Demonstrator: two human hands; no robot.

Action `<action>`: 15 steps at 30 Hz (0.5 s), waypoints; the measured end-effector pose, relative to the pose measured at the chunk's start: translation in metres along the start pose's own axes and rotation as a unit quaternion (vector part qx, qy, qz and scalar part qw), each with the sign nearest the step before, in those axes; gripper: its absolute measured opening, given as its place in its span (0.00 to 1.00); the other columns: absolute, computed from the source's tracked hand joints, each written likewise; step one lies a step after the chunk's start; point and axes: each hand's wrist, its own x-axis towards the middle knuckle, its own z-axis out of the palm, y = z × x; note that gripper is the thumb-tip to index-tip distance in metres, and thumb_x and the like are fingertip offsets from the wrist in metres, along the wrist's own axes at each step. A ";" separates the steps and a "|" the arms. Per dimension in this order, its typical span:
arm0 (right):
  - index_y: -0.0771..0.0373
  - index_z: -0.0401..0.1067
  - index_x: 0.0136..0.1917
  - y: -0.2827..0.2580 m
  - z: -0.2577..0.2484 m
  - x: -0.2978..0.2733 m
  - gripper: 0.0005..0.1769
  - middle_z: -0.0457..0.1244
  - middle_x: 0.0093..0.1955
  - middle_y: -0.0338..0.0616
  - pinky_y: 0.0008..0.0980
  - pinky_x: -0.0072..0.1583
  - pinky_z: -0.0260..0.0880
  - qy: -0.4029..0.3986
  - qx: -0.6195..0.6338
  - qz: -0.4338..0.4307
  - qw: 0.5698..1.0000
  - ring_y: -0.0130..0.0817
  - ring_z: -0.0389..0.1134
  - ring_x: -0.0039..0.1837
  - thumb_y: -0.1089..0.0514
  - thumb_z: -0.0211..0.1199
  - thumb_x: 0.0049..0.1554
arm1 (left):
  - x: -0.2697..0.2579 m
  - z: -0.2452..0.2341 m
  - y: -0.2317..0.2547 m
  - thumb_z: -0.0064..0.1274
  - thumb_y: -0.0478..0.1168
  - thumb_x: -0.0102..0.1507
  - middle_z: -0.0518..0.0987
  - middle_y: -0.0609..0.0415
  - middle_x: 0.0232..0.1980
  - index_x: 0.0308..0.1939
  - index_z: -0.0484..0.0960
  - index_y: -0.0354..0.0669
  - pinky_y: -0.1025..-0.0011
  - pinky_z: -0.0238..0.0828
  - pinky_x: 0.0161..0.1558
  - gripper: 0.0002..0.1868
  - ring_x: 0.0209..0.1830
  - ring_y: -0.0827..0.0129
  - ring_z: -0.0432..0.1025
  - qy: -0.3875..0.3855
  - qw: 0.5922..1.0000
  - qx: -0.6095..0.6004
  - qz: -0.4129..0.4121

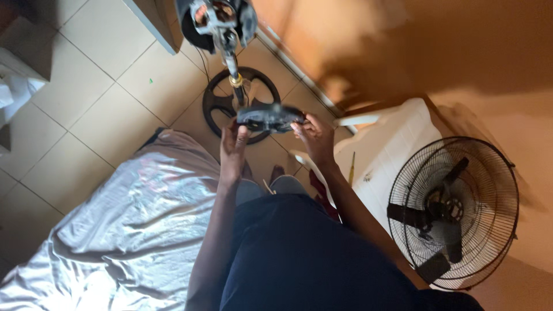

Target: The person disassembles a standing fan motor housing using a screwdriver, removes the rear grille, and manipulates the internal motor components. They then reattach the rear grille and continue adjusting the motor assembly.

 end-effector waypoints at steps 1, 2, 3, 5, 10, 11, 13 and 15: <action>0.70 0.72 0.65 -0.004 0.008 0.009 0.22 0.71 0.53 0.55 0.32 0.50 0.81 -0.004 0.035 0.013 0.999 0.35 0.75 0.50 0.56 0.68 0.62 | 0.007 -0.001 0.005 0.55 0.38 0.70 0.75 0.51 0.58 0.69 0.69 0.34 0.74 0.67 0.58 0.25 0.56 0.71 0.69 -0.012 0.997 -0.052 0.048; 0.70 0.69 0.66 -0.008 0.016 0.017 0.25 0.71 0.52 0.54 0.32 0.49 0.80 0.012 0.042 0.016 0.999 0.34 0.76 0.48 0.55 0.68 0.61 | 0.014 -0.003 0.010 0.59 0.33 0.68 0.76 0.51 0.59 0.67 0.67 0.34 0.75 0.67 0.61 0.26 0.59 0.72 0.70 -0.024 0.990 -0.103 0.093; 0.71 0.66 0.68 -0.011 0.024 0.027 0.29 0.71 0.50 0.54 0.32 0.47 0.80 0.028 0.048 0.019 0.998 0.34 0.76 0.47 0.55 0.68 0.60 | 0.023 -0.007 0.013 0.59 0.31 0.68 0.76 0.51 0.59 0.66 0.68 0.33 0.75 0.68 0.61 0.25 0.59 0.72 0.71 0.005 0.990 -0.091 0.104; 0.71 0.62 0.71 -0.016 0.034 0.049 0.32 0.71 0.50 0.56 0.31 0.45 0.79 0.041 0.044 0.018 0.998 0.33 0.76 0.45 0.54 0.68 0.60 | 0.041 -0.012 0.019 0.57 0.27 0.68 0.78 0.51 0.57 0.65 0.70 0.32 0.74 0.70 0.62 0.22 0.59 0.72 0.73 0.064 0.988 -0.065 0.125; 0.72 0.62 0.73 -0.028 0.064 0.118 0.30 0.71 0.56 0.57 0.31 0.50 0.81 0.034 0.054 -0.067 0.996 0.32 0.76 0.50 0.57 0.66 0.64 | 0.088 -0.018 0.035 0.56 0.25 0.68 0.81 0.51 0.54 0.63 0.72 0.33 0.75 0.73 0.58 0.19 0.54 0.73 0.75 0.095 0.976 -0.016 0.198; 0.72 0.61 0.75 -0.032 0.068 0.129 0.29 0.70 0.57 0.55 0.31 0.52 0.80 0.024 0.070 -0.074 0.994 0.32 0.75 0.51 0.57 0.64 0.65 | 0.095 -0.017 0.038 0.56 0.25 0.68 0.82 0.51 0.52 0.62 0.73 0.33 0.75 0.75 0.56 0.19 0.52 0.73 0.76 0.103 0.973 -0.011 0.205; 0.71 0.60 0.77 -0.038 0.075 0.145 0.29 0.68 0.59 0.52 0.30 0.55 0.78 0.001 0.101 -0.088 0.991 0.31 0.73 0.52 0.58 0.61 0.68 | 0.103 -0.015 0.043 0.55 0.25 0.68 0.81 0.52 0.52 0.60 0.75 0.33 0.75 0.75 0.55 0.17 0.52 0.74 0.76 0.091 0.974 -0.012 0.205; 0.72 0.59 0.77 -0.044 0.077 0.151 0.28 0.67 0.63 0.50 0.31 0.59 0.76 -0.014 0.103 -0.100 0.990 0.31 0.72 0.58 0.59 0.61 0.68 | 0.103 -0.018 0.047 0.56 0.27 0.68 0.81 0.53 0.50 0.59 0.77 0.33 0.76 0.75 0.53 0.15 0.50 0.75 0.77 0.098 0.973 0.035 0.205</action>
